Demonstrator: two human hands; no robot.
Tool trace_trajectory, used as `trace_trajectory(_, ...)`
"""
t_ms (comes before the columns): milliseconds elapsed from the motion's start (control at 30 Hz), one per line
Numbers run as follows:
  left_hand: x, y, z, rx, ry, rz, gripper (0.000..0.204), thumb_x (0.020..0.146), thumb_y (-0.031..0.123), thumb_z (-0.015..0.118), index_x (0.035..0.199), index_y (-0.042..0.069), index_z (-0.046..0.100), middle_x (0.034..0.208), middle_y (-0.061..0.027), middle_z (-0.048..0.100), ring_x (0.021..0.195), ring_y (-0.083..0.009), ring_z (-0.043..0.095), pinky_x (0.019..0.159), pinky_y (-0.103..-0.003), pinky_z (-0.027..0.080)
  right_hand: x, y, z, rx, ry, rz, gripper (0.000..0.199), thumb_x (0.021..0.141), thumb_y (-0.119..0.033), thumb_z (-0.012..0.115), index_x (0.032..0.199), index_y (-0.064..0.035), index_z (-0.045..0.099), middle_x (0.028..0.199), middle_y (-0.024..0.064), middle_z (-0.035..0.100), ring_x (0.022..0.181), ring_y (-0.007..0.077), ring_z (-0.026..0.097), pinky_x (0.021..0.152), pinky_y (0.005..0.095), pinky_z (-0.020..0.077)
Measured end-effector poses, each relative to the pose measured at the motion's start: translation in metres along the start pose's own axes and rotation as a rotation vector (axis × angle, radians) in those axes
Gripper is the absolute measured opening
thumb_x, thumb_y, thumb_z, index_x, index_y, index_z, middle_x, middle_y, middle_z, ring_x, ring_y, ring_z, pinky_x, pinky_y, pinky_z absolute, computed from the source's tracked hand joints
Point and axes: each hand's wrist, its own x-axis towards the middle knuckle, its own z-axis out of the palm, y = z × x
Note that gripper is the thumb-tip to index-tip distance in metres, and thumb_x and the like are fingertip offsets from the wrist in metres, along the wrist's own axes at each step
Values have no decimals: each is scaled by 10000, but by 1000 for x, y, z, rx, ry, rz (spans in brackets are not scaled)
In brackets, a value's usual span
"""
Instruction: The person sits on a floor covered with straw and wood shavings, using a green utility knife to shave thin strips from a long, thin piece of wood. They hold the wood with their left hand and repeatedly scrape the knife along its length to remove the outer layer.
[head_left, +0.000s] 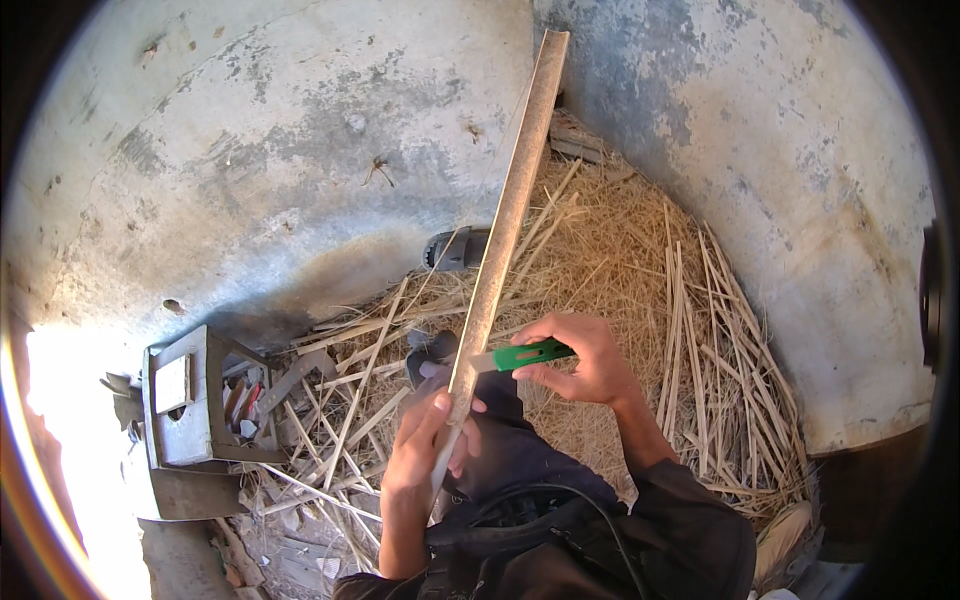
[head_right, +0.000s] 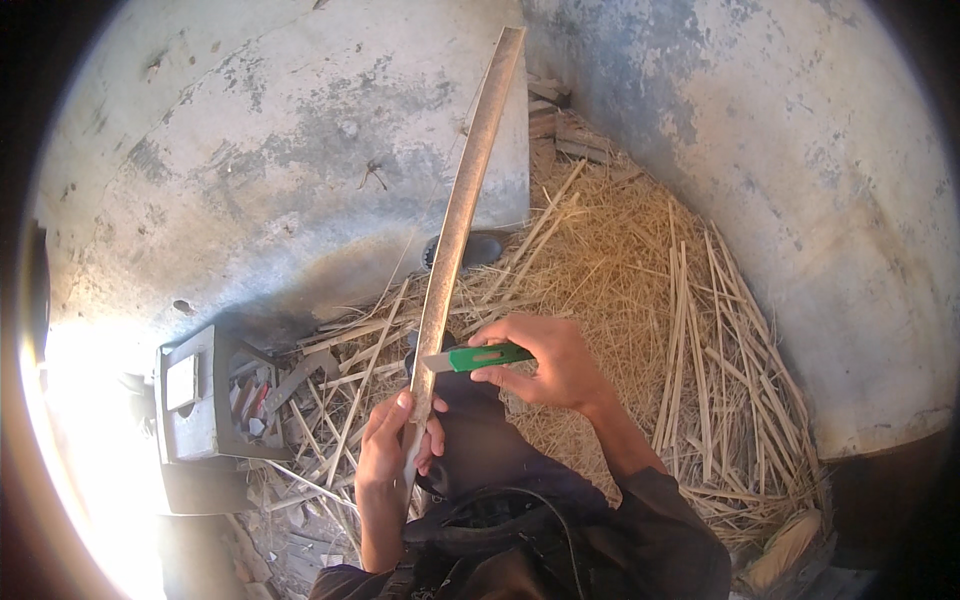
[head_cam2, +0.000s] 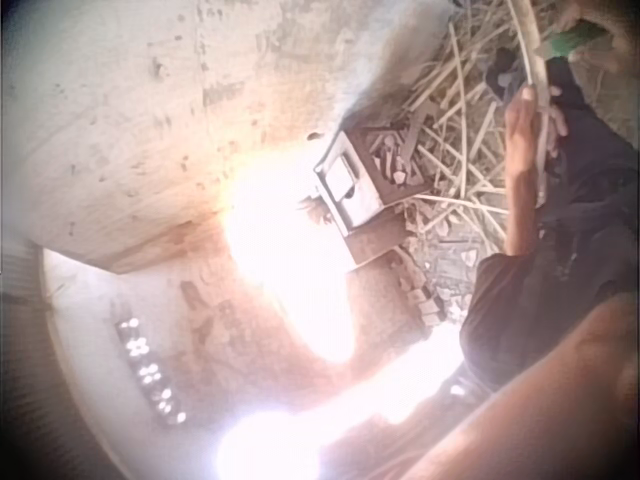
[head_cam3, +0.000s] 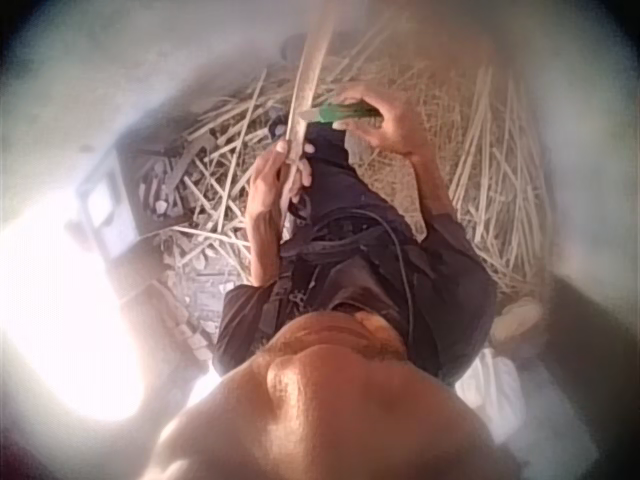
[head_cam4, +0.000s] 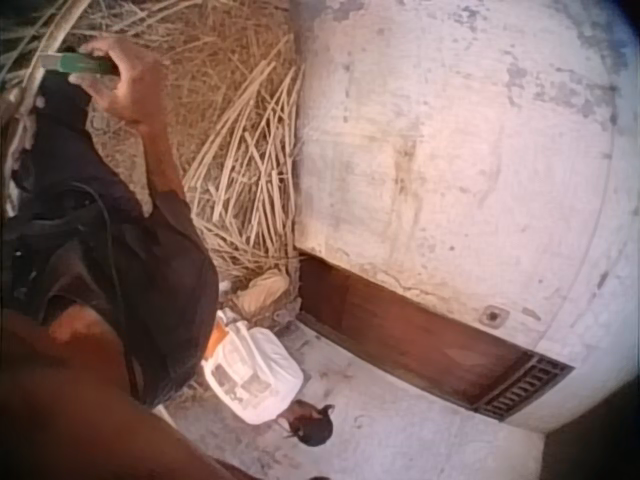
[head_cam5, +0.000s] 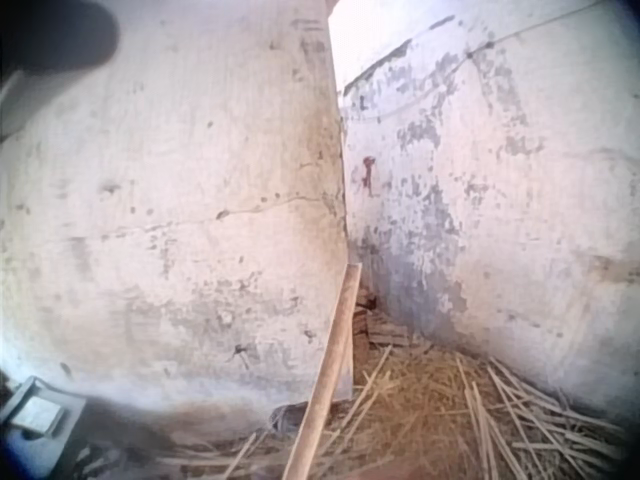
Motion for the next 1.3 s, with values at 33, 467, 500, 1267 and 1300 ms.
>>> trace_trajectory(33, 0, 0, 0, 8, -1, 0, 517, 1167, 396, 364, 1144, -54, 617, 664, -173, 643, 416, -150, 482, 410, -279, 441, 0, 2, 1, 6, -33, -12, 392, 840, -268, 911, 1147, -90, 743, 1068, 70, 792, 927, 216, 785, 802, 338, 616)
trace_trajectory(467, 7, 1, 1, 207, -57, 45, 489, 1159, 457, 394, 1111, 18, 605, 641, -19, 509, 532, -92, 473, 503, -244, 366, -5, 21, 24, 131, -31, -52, 391, 851, -263, 886, 1215, -139, 812, 885, 41, 733, 743, 192, 686, 689, 322, 550)
trace_trajectory(500, 6, 3, 2, 192, -68, 34, 446, 1160, 428, 432, 1130, 22, 613, 657, 5, 495, 560, -78, 468, 529, -242, 357, -5, 22, 24, 131, -24, -48, 386, 850, -265, 885, 1210, -143, 816, 876, 41, 733, 738, 192, 685, 685, 324, 549)
trace_trajectory(1267, 6, -3, 14, 530, 38, 129, 367, 1109, 231, 596, 1354, -42, 623, 756, -16, 603, 699, -62, 494, 597, -300, 433, -2, 11, 13, -104, 94, -148, 409, 792, -313, 903, 1168, -169, 835, 824, 10, 767, 646, 181, 701, 578, 324, 533)
trace_trajectory(1300, 5, -4, 13, 540, 41, 139, 366, 1109, 232, 595, 1351, -41, 624, 744, -19, 601, 691, -63, 495, 594, -304, 434, -3, 12, 12, -118, 96, -149, 411, 789, -316, 904, 1166, -168, 836, 821, 10, 765, 643, 181, 698, 577, 323, 531)
